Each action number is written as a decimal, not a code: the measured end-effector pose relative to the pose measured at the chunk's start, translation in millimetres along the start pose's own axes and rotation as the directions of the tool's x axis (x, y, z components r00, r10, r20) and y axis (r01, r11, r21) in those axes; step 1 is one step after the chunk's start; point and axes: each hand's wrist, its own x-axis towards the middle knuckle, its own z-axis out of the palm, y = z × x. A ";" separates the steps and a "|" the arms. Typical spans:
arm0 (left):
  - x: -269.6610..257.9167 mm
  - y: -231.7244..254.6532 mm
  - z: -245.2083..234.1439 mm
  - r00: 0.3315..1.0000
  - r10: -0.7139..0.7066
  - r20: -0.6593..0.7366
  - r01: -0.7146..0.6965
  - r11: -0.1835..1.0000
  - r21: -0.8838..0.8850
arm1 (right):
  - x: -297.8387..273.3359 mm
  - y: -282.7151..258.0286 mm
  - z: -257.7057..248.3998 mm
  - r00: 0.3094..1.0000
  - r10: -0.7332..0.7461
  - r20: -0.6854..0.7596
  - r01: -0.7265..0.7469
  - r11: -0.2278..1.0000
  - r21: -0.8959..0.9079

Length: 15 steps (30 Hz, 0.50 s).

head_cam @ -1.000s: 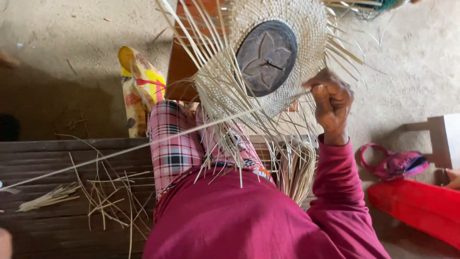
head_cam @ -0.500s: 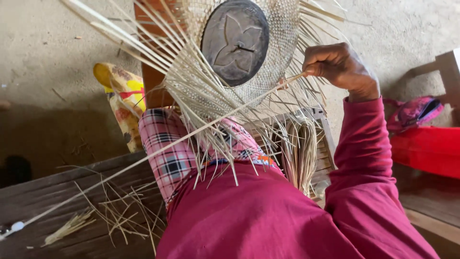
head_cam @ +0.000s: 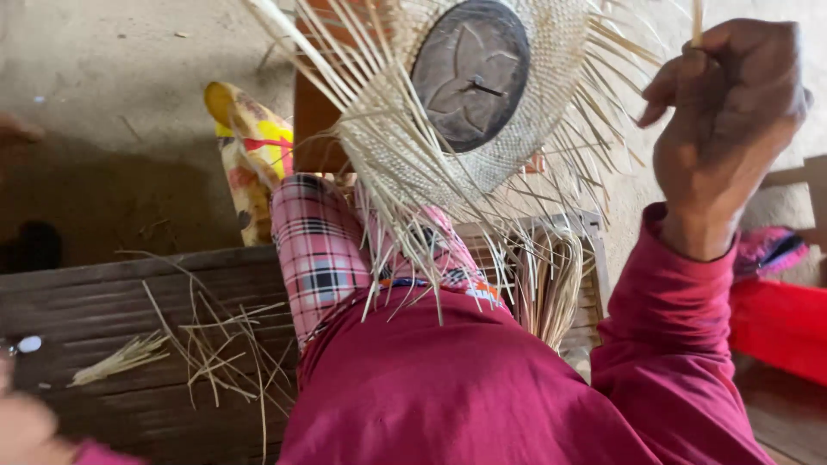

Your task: Weaving a straw hat by hand using dried plant fibers

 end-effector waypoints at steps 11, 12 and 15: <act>87.8 508.7 209.7 0.998 0.059 0.030 0.007 0.347 -0.938 | 31.7 -140.6 93.1 0.968 -0.127 0.214 0.048 0.940 0.339; 88.0 509.8 203.8 0.964 0.141 0.227 0.199 0.190 -0.961 | 39.0 -132.5 95.9 0.973 -0.164 0.160 0.092 0.920 0.381; 83.1 490.6 181.7 0.877 0.280 0.390 0.314 0.280 -0.907 | 56.4 -74.4 100.8 0.981 -0.177 0.082 0.138 0.927 0.349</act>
